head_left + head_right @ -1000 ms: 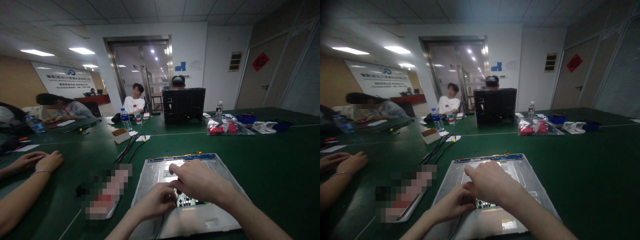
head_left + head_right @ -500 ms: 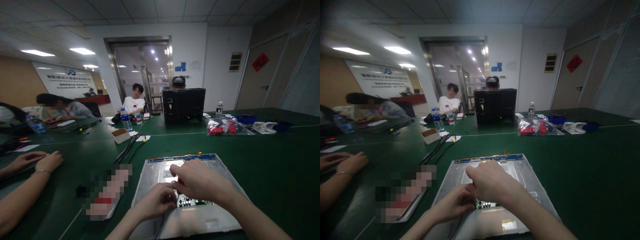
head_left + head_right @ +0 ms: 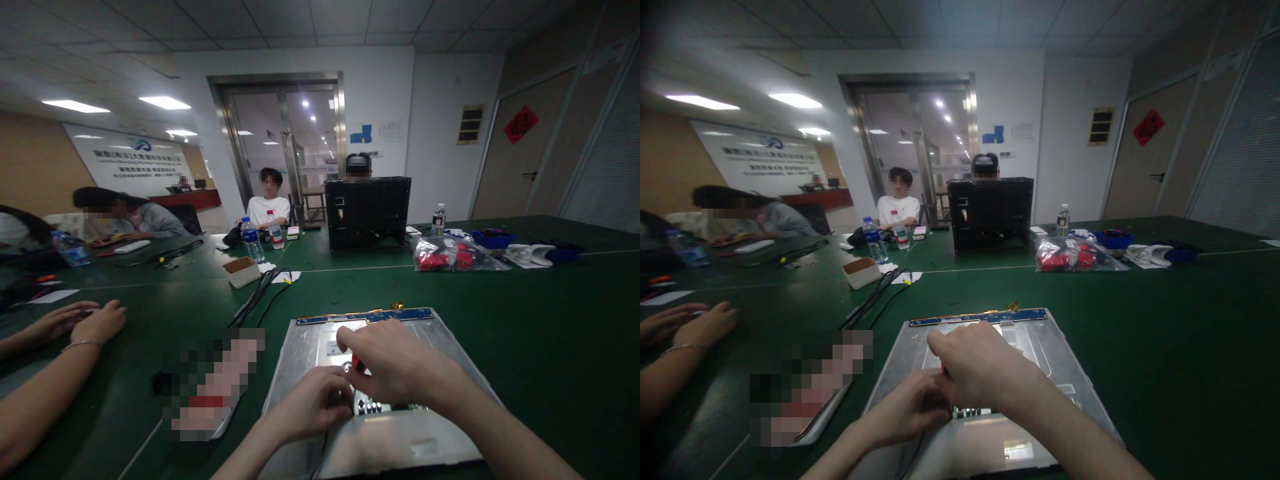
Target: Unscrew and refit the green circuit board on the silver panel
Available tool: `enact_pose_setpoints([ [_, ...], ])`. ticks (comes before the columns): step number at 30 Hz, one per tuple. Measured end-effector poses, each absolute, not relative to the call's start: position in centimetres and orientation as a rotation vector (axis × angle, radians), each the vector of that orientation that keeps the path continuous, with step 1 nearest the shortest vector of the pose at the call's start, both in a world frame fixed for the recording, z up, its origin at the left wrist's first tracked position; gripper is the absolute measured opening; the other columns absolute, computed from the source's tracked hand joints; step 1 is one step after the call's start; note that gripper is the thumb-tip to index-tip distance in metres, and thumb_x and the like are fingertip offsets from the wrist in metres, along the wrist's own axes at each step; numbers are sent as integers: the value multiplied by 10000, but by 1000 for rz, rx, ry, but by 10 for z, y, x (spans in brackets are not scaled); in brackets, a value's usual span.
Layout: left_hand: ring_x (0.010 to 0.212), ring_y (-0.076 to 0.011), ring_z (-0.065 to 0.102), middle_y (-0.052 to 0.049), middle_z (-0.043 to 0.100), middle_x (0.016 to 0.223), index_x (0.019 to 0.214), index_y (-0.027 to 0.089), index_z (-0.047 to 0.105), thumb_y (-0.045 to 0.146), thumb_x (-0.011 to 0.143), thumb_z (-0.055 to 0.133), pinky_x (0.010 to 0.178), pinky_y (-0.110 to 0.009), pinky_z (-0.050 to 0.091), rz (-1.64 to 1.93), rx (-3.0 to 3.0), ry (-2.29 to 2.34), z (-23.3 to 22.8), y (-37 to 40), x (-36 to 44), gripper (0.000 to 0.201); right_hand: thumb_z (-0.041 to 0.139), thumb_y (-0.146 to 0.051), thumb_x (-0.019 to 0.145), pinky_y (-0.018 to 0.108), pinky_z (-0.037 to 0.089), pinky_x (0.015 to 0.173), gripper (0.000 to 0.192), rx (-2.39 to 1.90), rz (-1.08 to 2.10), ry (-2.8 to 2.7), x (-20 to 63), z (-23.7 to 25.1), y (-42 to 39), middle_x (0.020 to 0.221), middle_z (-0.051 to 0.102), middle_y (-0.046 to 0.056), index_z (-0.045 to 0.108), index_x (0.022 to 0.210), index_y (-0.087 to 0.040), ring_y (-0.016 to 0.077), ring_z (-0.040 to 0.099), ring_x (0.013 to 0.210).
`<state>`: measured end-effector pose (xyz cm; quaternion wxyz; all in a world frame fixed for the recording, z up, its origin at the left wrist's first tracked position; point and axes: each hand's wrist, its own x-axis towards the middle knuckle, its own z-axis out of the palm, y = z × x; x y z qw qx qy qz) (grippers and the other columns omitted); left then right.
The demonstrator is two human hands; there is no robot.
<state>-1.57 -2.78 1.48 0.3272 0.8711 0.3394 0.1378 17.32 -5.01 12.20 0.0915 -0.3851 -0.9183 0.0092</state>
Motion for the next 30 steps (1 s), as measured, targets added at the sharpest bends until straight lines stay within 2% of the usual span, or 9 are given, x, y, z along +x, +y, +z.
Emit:
enact_pose_setpoints([
  [4,797,-175,574,-8,638,856,788,164,652,68,692,576,678,-220,435,372,2313,847,15,-28,-15,156,558,-230,755,280,289,512,302,-1077,43,-2744,174,125,-53,883,694,69,536,1051,-174,219,636,738],
  [10,742,-157,557,-6,625,835,776,160,643,59,691,567,629,-207,409,357,2339,848,19,-29,-14,152,559,-420,816,276,304,519,283,-1172,28,-2713,174,122,-50,809,700,60,572,974,-186,238,649,724],
  [14,720,-141,550,-4,620,837,715,156,628,46,695,543,588,-198,376,356,2374,828,19,-30,-15,141,544,-332,832,274,320,537,228,-1201,36,-2740,173,122,-49,821,701,58,581,1012,-198,225,651,746],
  [24,706,-142,557,-9,612,793,724,155,637,54,716,535,593,-202,382,400,2385,813,11,-28,-15,143,595,-193,731,273,333,578,394,-1012,230,-2731,178,123,-48,957,696,70,514,1116,-189,225,633,832],
  [30,768,-161,577,-8,638,847,822,166,651,47,715,552,661,-214,434,356,2339,817,13,-27,-16,189,581,-363,802,286,320,543,293,-1136,99,-2703,174,120,-49,854,704,72,569,1031,-180,241,646,760],
])
